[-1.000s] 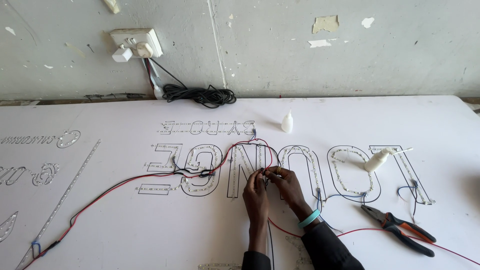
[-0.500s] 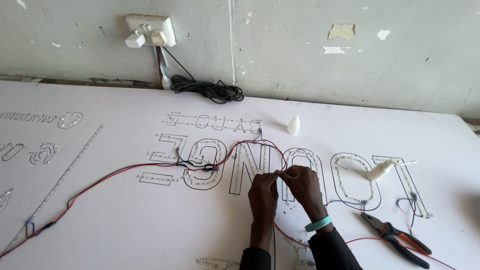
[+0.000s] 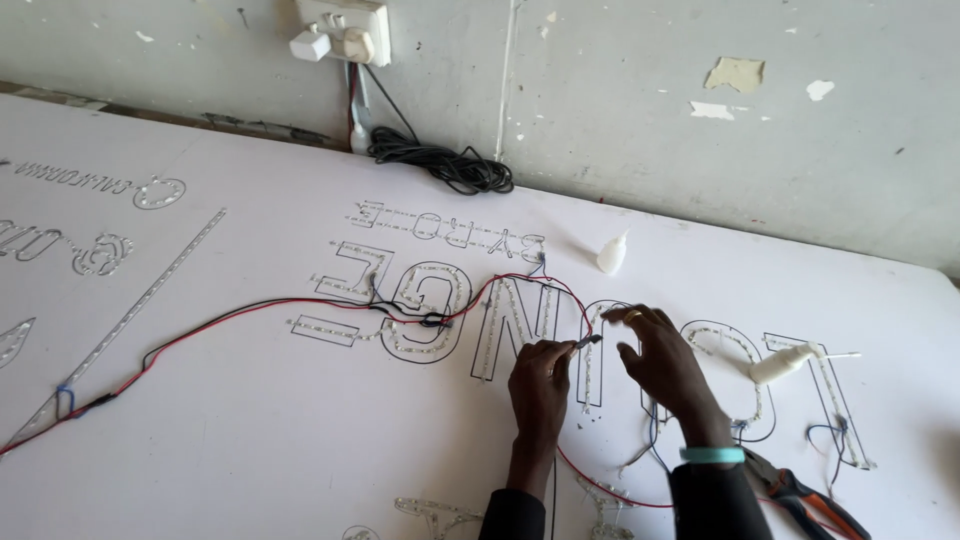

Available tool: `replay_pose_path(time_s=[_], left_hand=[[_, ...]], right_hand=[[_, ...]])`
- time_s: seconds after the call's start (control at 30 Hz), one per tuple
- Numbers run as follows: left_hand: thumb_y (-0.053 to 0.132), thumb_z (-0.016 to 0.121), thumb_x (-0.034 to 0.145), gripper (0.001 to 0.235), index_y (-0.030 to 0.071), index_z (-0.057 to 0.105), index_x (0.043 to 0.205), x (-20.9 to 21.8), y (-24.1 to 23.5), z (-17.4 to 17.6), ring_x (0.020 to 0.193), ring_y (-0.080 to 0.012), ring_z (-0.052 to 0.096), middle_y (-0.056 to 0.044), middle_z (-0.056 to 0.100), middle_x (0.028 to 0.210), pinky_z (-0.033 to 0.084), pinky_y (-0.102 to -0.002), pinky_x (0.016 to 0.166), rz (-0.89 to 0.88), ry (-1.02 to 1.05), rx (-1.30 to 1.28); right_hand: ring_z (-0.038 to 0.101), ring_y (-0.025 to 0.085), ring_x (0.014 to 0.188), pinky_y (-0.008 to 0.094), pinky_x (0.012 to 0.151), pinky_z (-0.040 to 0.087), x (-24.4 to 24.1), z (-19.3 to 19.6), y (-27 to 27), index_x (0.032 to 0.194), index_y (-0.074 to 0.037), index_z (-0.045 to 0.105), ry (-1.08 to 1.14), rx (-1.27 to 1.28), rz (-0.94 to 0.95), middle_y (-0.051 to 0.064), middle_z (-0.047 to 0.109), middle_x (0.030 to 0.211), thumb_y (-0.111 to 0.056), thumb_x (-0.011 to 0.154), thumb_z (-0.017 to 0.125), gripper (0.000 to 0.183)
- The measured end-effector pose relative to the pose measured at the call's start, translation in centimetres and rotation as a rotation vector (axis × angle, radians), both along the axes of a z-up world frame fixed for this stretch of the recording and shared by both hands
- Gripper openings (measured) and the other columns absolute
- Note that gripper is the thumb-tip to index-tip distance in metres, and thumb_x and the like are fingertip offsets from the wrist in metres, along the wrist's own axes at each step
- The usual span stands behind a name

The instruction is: Connecting electrical wiring to LED components on a large sign board template

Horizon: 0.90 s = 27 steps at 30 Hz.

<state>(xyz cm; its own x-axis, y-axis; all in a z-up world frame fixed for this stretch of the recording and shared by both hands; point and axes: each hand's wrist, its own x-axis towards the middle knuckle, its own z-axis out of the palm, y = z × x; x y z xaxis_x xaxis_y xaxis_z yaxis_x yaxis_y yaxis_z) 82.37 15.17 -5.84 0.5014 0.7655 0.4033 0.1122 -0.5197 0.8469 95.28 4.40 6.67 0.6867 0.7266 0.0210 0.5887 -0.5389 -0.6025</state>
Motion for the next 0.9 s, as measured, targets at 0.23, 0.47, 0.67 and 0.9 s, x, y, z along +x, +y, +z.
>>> replay_pose_path(time_s=[0.23,0.47,0.67,0.9], left_hand=[[0.013,0.082,0.103,0.012,0.014,0.086,0.115,0.8,0.3,-0.4,0.099,-0.0194,0.074,0.001,0.085,0.103,0.063,-0.038,0.078,0.014,-0.056,-0.017],[0.018,0.093,0.095,0.015,0.015,0.089,0.110,1.6,1.2,-2.2,0.091,-0.0241,0.080,-0.009,0.082,0.108,0.066,-0.038,0.081,0.003,0.094,-0.197],[0.005,0.089,0.096,0.031,0.015,0.084,0.124,1.8,0.6,-1.9,0.103,-0.0219,0.073,-0.007,0.083,0.105,0.065,-0.039,0.081,0.023,0.011,-0.033],[0.009,0.075,0.107,0.016,0.009,0.085,0.120,2.4,-0.1,-2.3,0.110,-0.0262,0.067,-0.007,0.076,0.108,0.062,-0.044,0.088,-0.023,0.087,-0.057]], right_hand=[[0.078,0.021,0.105,0.039,0.095,0.060,6.0,-6.2,3.6,0.102,-0.019,0.090,-0.255,0.229,0.570,-0.002,0.086,0.102,-0.032,0.092,0.090,0.016],[0.071,0.013,0.077,0.029,0.071,0.060,5.0,-8.8,5.4,0.096,-0.021,0.099,-0.039,0.302,0.331,-0.002,0.084,0.080,-0.012,0.089,0.090,0.015],[0.080,0.015,0.069,0.028,0.063,0.067,3.8,-8.9,6.2,0.091,-0.009,0.097,0.122,0.354,0.162,0.007,0.089,0.083,-0.011,0.086,0.094,0.006],[0.076,0.013,0.072,0.029,0.066,0.055,3.7,-9.3,6.1,0.097,-0.019,0.099,0.036,0.261,0.138,0.002,0.086,0.082,-0.020,0.091,0.089,0.012]])
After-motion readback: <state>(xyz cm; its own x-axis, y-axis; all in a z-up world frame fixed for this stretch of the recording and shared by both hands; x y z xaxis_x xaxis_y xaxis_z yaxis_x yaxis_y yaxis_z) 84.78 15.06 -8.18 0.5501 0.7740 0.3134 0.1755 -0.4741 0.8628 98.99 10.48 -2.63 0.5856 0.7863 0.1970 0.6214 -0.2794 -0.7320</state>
